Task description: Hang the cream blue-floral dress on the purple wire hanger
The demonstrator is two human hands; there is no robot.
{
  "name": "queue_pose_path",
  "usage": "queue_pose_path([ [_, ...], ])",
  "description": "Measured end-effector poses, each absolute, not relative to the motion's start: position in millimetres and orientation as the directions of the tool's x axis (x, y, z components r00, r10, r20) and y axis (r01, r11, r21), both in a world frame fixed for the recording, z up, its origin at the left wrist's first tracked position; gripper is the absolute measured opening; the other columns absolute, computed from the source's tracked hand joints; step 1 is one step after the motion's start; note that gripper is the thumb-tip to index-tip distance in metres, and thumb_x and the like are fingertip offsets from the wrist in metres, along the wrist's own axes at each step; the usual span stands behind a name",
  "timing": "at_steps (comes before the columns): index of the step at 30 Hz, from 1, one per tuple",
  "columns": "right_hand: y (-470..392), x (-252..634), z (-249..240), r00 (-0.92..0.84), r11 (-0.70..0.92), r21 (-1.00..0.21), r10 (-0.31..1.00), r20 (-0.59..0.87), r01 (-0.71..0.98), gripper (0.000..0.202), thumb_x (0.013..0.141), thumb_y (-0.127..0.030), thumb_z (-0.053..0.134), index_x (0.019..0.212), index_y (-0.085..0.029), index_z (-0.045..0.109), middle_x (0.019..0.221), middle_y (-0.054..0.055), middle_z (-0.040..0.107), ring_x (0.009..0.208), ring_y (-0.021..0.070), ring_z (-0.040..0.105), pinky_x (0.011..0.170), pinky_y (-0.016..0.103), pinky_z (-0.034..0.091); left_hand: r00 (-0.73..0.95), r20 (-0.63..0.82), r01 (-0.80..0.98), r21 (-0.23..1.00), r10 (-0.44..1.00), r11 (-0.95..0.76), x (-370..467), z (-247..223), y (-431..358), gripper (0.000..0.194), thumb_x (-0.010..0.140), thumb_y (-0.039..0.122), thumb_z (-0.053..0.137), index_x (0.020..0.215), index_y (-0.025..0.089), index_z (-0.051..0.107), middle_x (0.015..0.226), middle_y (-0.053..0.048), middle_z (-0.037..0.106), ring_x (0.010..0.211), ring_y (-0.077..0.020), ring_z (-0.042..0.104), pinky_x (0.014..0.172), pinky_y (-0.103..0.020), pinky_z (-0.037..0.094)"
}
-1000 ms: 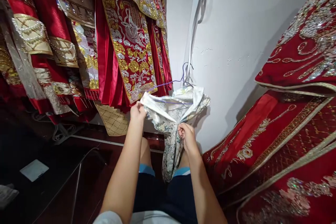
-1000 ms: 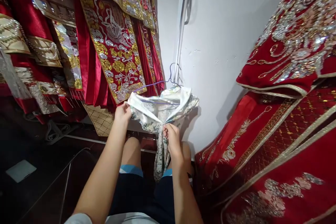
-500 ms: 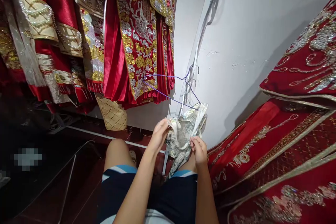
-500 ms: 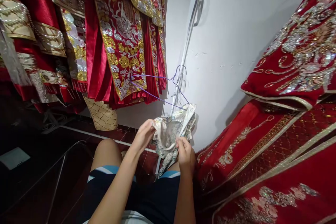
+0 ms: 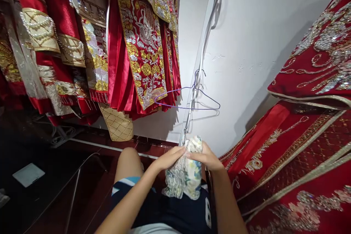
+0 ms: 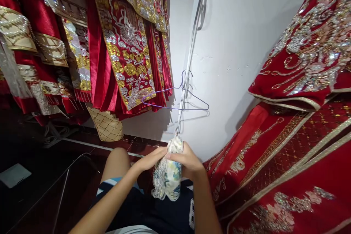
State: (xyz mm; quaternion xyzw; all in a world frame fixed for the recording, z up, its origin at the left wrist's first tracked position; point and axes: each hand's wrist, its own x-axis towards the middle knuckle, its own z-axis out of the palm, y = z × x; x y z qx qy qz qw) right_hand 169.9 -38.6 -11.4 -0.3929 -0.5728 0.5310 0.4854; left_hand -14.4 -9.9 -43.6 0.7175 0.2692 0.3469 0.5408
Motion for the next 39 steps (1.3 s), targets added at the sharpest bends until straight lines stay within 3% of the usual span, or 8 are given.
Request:
queue_pose_path([
  [3, -21.7, 196.8, 18.5, -0.365, 0.236, -0.949, 0.919, 0.148, 0.211, 0.014, 0.066, -0.022, 0.073, 0.077, -0.015, 0.068, 0.073, 0.002, 0.068, 0.066, 0.0175, 0.060, 0.061, 0.027, 0.048, 0.696, 0.053, 0.372, 0.826, 0.716, -0.423, -50.1, -54.6, 5.5, 0.058, 0.088, 0.068, 0.052, 0.067, 0.016, 0.063, 0.063, -0.001, 0.058, 0.061, -0.0159, 0.049, 0.062, -0.026, 0.040],
  [7, 26.0, 224.2, 34.0, -0.131, 0.438, -0.783, 0.895, 0.427, 0.442, 0.018, 0.064, -0.015, 0.062, 0.081, -0.017, 0.066, 0.075, 0.001, 0.065, 0.073, 0.0184, 0.060, 0.067, 0.027, 0.047, 0.563, -0.006, 0.770, 0.368, 0.826, -0.522, -108.1, -40.8, 31.5, 0.059, 0.086, 0.068, 0.052, 0.057, 0.017, 0.056, 0.055, -0.002, 0.051, 0.057, -0.0172, 0.048, 0.065, -0.030, 0.037],
  [12, 112.4, 220.9, 25.4, 0.022, 0.479, -0.766, 0.842, 0.539, 0.428, 0.054, 0.068, -0.020, 0.059, 0.122, -0.018, 0.064, 0.124, 0.011, 0.067, 0.111, 0.0247, 0.061, 0.098, 0.036, 0.047, 0.491, 0.160, 0.851, 0.125, 0.857, -0.511, -143.5, 9.3, 39.8, 0.046, 0.093, 0.056, 0.047, 0.083, 0.019, 0.072, 0.090, -0.013, 0.070, 0.105, -0.0334, 0.057, 0.095, -0.045, 0.039],
  [17, 161.0, 203.5, 15.6, 0.150, 0.326, -0.820, 0.886, 0.438, 0.471, 0.026, 0.071, -0.030, 0.052, 0.086, -0.016, 0.068, 0.093, 0.011, 0.072, 0.089, 0.0266, 0.064, 0.085, 0.038, 0.050, 0.417, 0.230, 0.898, 0.046, 0.879, -0.438, -136.6, 38.1, 39.5, 0.035, 0.096, 0.044, 0.045, 0.107, 0.019, 0.068, 0.138, -0.013, 0.062, 0.124, -0.0377, 0.047, 0.098, -0.052, 0.040],
  [22, 139.6, 221.9, 9.2, 0.226, 0.293, -0.816, 0.865, 0.448, 0.498, 0.024, 0.068, -0.042, 0.051, 0.057, -0.022, 0.051, 0.055, 0.001, 0.051, 0.062, 0.0194, 0.048, 0.062, 0.033, 0.042, 0.341, 0.315, 0.922, 0.074, 0.886, -0.381, -130.6, 30.7, 50.8, 0.025, 0.095, 0.028, 0.040, 0.102, 0.021, 0.063, 0.157, -0.005, 0.045, 0.125, -0.0392, 0.045, 0.093, -0.056, 0.044],
  [26, 108.0, 247.5, 14.0, 0.214, 0.313, -0.784, 0.848, 0.485, 0.536, 0.028, 0.064, -0.046, 0.057, 0.052, -0.022, 0.048, 0.052, -0.002, 0.045, 0.058, 0.0160, 0.042, 0.057, 0.029, 0.036, 0.306, 0.332, 0.921, 0.135, 0.892, -0.366, -118.5, 22.9, 60.6, 0.025, 0.094, 0.021, 0.038, 0.098, 0.019, 0.062, 0.160, -0.006, 0.040, 0.115, -0.0384, 0.050, 0.088, -0.058, 0.046],
  [31, 85.8, 256.0, 29.1, 0.201, 0.367, -0.748, 0.813, 0.547, 0.554, 0.027, 0.064, -0.043, 0.058, 0.050, -0.021, 0.049, 0.051, -0.001, 0.045, 0.057, 0.0153, 0.041, 0.054, 0.028, 0.034, 0.292, 0.510, 0.803, 0.328, 0.809, -0.497, -86.6, 23.3, 85.0, 0.026, 0.095, 0.022, 0.037, 0.097, 0.018, 0.062, 0.161, -0.010, 0.037, 0.114, -0.0312, 0.052, 0.102, -0.056, 0.042],
  [39, 73.3, 233.8, 31.7, 0.209, 0.373, -0.797, 0.832, 0.514, 0.475, 0.029, 0.066, -0.045, 0.063, 0.053, -0.020, 0.055, 0.051, -0.001, 0.050, 0.056, 0.0161, 0.045, 0.056, 0.029, 0.039, 0.101, 0.677, 0.570, 0.562, 0.729, -0.600, -58.2, 54.2, 119.2, 0.045, 0.094, 0.023, 0.034, 0.132, 0.013, 0.055, 0.153, -0.015, 0.048, 0.143, -0.0271, 0.043, 0.120, -0.048, 0.033],
])
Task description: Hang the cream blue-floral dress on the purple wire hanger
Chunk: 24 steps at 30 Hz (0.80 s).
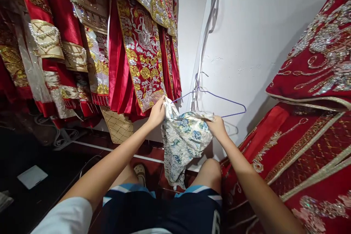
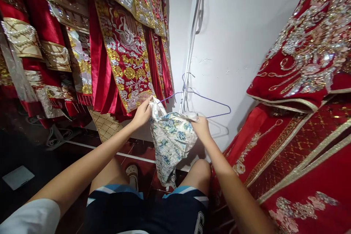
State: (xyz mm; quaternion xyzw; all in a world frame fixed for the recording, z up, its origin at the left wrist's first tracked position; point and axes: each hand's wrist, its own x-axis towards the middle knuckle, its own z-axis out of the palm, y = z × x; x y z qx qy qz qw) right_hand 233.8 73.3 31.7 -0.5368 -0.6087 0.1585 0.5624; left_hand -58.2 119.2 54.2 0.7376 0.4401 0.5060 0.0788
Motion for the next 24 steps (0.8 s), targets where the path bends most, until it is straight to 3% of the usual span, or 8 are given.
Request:
queue_pose_path([
  [8, 70.8, 221.1, 25.1, 0.149, 0.403, -0.811, 0.852, 0.502, 0.425, 0.026, 0.068, -0.044, 0.059, 0.061, -0.019, 0.060, 0.063, 0.004, 0.062, 0.065, 0.0207, 0.056, 0.063, 0.033, 0.047, 0.351, 0.657, 0.572, 0.413, 0.667, -0.708, -33.7, 95.7, 119.5, 0.045, 0.082, 0.005, 0.039, 0.122, 0.015, 0.058, 0.123, -0.012, 0.067, 0.116, -0.0239, 0.062, 0.104, -0.040, 0.047],
  [10, 69.1, 229.2, 27.9, 0.156, 0.444, -0.779, 0.817, 0.555, 0.443, 0.026, 0.067, -0.037, 0.059, 0.081, -0.017, 0.068, 0.077, 0.007, 0.069, 0.072, 0.0221, 0.061, 0.071, 0.034, 0.050, 0.363, 0.645, 0.611, 0.379, 0.672, -0.694, -33.1, 99.9, 118.6, 0.039, 0.084, 0.006, 0.040, 0.115, 0.015, 0.061, 0.113, -0.012, 0.069, 0.106, -0.0246, 0.064, 0.098, -0.039, 0.049],
  [11, 68.7, 235.9, 30.5, 0.193, 0.456, -0.758, 0.784, 0.590, 0.467, 0.038, 0.066, -0.033, 0.060, 0.098, -0.016, 0.070, 0.084, 0.008, 0.070, 0.075, 0.0222, 0.062, 0.075, 0.035, 0.051, 0.359, 0.645, 0.631, 0.365, 0.675, -0.684, -33.8, 101.5, 118.2, 0.034, 0.084, 0.007, 0.040, 0.109, 0.015, 0.062, 0.108, -0.012, 0.070, 0.101, -0.0249, 0.064, 0.095, -0.039, 0.049],
  [13, 70.3, 254.2, 37.8, 0.309, 0.430, -0.722, 0.697, 0.647, 0.542, 0.070, 0.063, -0.026, 0.063, 0.132, -0.014, 0.058, 0.089, 0.008, 0.071, 0.076, 0.0220, 0.064, 0.080, 0.037, 0.051, 0.352, 0.646, 0.663, 0.339, 0.677, -0.668, -36.2, 104.4, 117.8, 0.027, 0.086, 0.009, 0.040, 0.100, 0.016, 0.062, 0.098, -0.012, 0.068, 0.092, -0.0253, 0.063, 0.088, -0.039, 0.049],
  [15, 76.3, 276.4, 47.1, 0.381, 0.370, -0.703, 0.640, 0.667, 0.608, 0.083, 0.061, -0.023, 0.067, 0.142, -0.012, 0.050, 0.090, 0.009, 0.072, 0.079, 0.0234, 0.065, 0.084, 0.040, 0.051, 0.364, 0.638, 0.686, 0.309, 0.679, -0.659, -38.3, 107.4, 117.4, 0.023, 0.088, 0.011, 0.039, 0.094, 0.016, 0.061, 0.090, -0.011, 0.066, 0.086, -0.0251, 0.061, 0.083, -0.038, 0.048],
  [17, 84.7, 298.9, 57.2, 0.360, 0.330, -0.689, 0.664, 0.655, 0.645, 0.067, 0.061, -0.024, 0.067, 0.127, -0.012, 0.065, 0.089, 0.010, 0.073, 0.086, 0.0268, 0.066, 0.087, 0.042, 0.051, 0.378, 0.624, 0.712, 0.276, 0.684, -0.645, -40.4, 110.4, 116.8, 0.022, 0.089, 0.013, 0.039, 0.093, 0.017, 0.061, 0.089, -0.010, 0.063, 0.085, -0.0254, 0.059, 0.081, -0.038, 0.048],
  [20, 92.1, 326.5, 72.0, 0.315, 0.266, -0.713, 0.759, 0.570, 0.648, 0.025, 0.062, -0.029, 0.069, 0.080, -0.012, 0.075, 0.073, 0.009, 0.072, 0.082, 0.0302, 0.067, 0.079, 0.043, 0.052, 0.336, 0.618, 0.751, 0.280, 0.711, -0.598, -48.2, 113.2, 116.2, 0.027, 0.090, 0.015, 0.039, 0.105, 0.018, 0.061, 0.104, -0.012, 0.061, 0.094, -0.0270, 0.060, 0.084, -0.040, 0.048],
  [24, 85.2, 341.1, 87.0, 0.227, 0.284, -0.876, 0.892, 0.391, 0.390, 0.030, 0.057, -0.032, 0.081, 0.079, -0.013, 0.075, 0.070, 0.007, 0.072, 0.071, 0.0277, 0.068, 0.069, 0.040, 0.054, 0.177, 0.676, 0.701, 0.424, 0.715, -0.574, -69.3, 110.7, 119.4, 0.035, 0.092, 0.019, 0.042, 0.124, 0.016, 0.056, 0.120, -0.014, 0.061, 0.109, -0.0281, 0.059, 0.096, -0.042, 0.046],
])
